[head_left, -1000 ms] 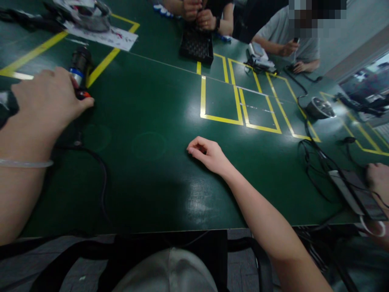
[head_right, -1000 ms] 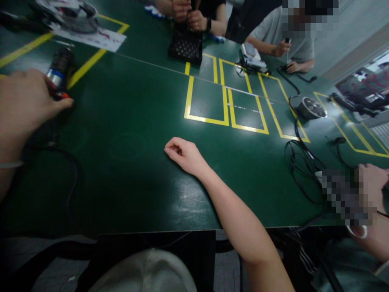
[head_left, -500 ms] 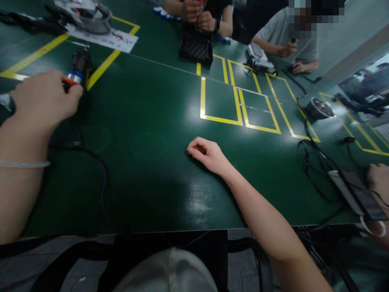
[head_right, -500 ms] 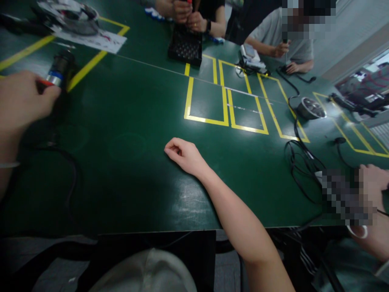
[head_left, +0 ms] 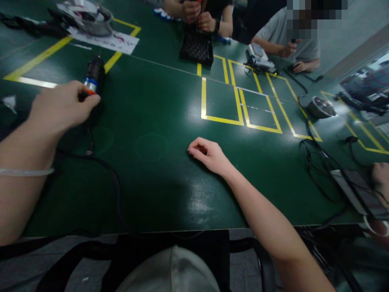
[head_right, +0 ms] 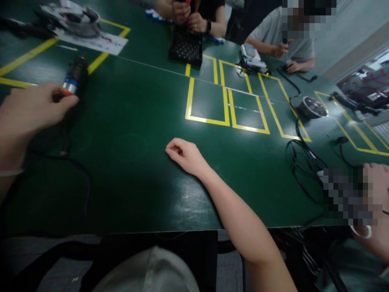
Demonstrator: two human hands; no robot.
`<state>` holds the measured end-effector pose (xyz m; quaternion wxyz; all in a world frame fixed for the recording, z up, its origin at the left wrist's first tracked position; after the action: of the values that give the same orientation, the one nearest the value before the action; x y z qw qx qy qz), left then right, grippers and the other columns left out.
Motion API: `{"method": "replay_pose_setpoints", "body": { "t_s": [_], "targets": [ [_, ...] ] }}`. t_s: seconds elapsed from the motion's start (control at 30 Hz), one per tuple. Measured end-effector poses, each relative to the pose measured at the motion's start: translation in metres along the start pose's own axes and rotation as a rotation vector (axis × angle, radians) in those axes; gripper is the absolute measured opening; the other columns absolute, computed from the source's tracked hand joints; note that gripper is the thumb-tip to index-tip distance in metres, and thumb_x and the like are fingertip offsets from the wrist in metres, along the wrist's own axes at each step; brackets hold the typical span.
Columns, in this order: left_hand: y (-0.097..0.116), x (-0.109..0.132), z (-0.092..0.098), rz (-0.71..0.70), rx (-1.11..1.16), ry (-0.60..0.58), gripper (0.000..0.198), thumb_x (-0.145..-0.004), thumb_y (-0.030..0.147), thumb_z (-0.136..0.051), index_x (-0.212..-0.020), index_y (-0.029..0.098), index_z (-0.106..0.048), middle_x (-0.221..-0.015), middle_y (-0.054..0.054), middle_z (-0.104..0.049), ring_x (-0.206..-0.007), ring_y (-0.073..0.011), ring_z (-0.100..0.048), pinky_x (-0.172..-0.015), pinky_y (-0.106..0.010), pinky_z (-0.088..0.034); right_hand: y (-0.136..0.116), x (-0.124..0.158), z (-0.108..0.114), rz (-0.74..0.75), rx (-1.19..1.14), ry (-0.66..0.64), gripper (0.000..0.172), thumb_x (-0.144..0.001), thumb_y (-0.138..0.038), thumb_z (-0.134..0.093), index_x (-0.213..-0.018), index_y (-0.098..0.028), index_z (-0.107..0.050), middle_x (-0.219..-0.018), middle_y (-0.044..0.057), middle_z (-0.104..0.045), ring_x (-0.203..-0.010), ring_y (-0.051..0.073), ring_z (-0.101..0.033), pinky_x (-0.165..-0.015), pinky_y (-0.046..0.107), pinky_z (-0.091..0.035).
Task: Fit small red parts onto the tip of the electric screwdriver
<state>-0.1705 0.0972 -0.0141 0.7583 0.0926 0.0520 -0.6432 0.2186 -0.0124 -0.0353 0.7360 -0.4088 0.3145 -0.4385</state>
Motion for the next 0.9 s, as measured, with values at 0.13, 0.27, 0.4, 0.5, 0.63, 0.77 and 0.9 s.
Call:
{"method": "replay_pose_setpoints", "body": {
  "t_s": [0.13, 0.27, 0.4, 0.5, 0.63, 0.77, 0.9],
  "targets": [
    [0.046, 0.027, 0.018, -0.002, -0.063, -0.208, 0.058, -0.101, 0.064, -0.040, -0.130, 0.017, -0.061, -0.111, -0.013, -0.067, -0.106, -0.0396, -0.066, -0.087, -0.060, -0.056, 0.001, 0.000, 0.000, -0.011, -0.005, 0.008, 0.016, -0.094, -0.031, -0.059, -0.090, -0.017, -0.064, -0.080, 0.000, -0.064, -0.070, 0.011, -0.057, -0.066, 0.024, -0.042],
    [0.087, 0.063, 0.026, -0.232, -0.044, -0.193, 0.058, -0.103, 0.063, -0.033, -0.128, 0.017, -0.059, -0.102, -0.014, -0.067, -0.090, -0.0359, -0.070, -0.076, -0.053, -0.057, 0.002, -0.001, 0.000, -0.012, -0.027, 0.019, 0.016, -0.094, -0.032, -0.059, -0.090, -0.017, -0.064, -0.081, 0.001, -0.064, -0.071, 0.012, -0.059, -0.067, 0.025, -0.044],
    [0.116, 0.095, 0.022, -0.495, 0.061, -0.060, 0.042, -0.103, 0.052, -0.041, -0.115, 0.021, -0.065, -0.103, -0.011, -0.072, -0.077, -0.0286, -0.070, -0.067, -0.040, -0.055, 0.003, -0.001, -0.001, -0.010, -0.026, 0.017, 0.015, -0.094, -0.032, -0.059, -0.090, -0.018, -0.063, -0.081, 0.001, -0.064, -0.072, 0.012, -0.059, -0.067, 0.025, -0.045],
    [0.131, 0.114, 0.019, -0.602, 0.174, -0.010, 0.034, -0.102, 0.047, -0.045, -0.108, 0.023, -0.069, -0.107, -0.009, -0.074, -0.082, -0.0284, -0.072, -0.067, -0.037, -0.054, 0.002, -0.001, -0.001, -0.013, -0.033, 0.017, 0.014, -0.094, -0.031, -0.058, -0.091, -0.018, -0.063, -0.083, 0.001, -0.064, -0.073, 0.012, -0.059, -0.068, 0.025, -0.045],
    [0.145, 0.134, 0.017, -0.685, 0.274, -0.064, 0.032, -0.101, 0.046, -0.049, -0.109, 0.024, -0.070, -0.120, -0.009, -0.073, -0.101, -0.0306, -0.073, -0.076, -0.039, -0.057, 0.001, 0.000, -0.001, -0.004, -0.052, 0.026, 0.014, -0.094, -0.030, -0.058, -0.092, -0.018, -0.063, -0.080, 0.000, -0.063, -0.071, 0.011, -0.058, -0.067, 0.025, -0.045],
    [0.152, 0.149, 0.018, -0.764, 0.348, -0.062, 0.031, -0.102, 0.044, -0.050, -0.106, 0.024, -0.072, -0.129, -0.011, -0.071, -0.119, -0.0322, -0.068, -0.102, -0.052, -0.052, 0.003, 0.000, -0.001, -0.007, -0.081, 0.030, 0.014, -0.095, -0.031, -0.058, -0.092, -0.018, -0.062, -0.080, -0.001, -0.062, -0.070, 0.012, -0.058, -0.066, 0.025, -0.045],
    [0.154, 0.153, 0.025, -0.806, 0.372, 0.045, 0.026, -0.101, 0.039, -0.052, -0.102, 0.025, -0.074, -0.140, -0.010, -0.065, -0.133, -0.0327, -0.060, -0.114, -0.059, -0.042, 0.003, 0.001, -0.001, -0.011, -0.100, 0.033, 0.017, -0.095, -0.035, -0.058, -0.091, -0.019, -0.061, -0.081, 0.000, -0.062, -0.071, 0.012, -0.058, -0.067, 0.026, -0.047]
  ]
}}
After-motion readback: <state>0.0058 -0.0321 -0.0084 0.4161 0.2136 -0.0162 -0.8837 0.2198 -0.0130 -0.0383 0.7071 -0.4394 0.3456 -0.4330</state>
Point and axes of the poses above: each hand's wrist, its own x-axis away from the middle knuckle, its own z-axis out of the back of the hand, y = z × x, the point moved 1 cm from there along -x, towards the middle knuckle
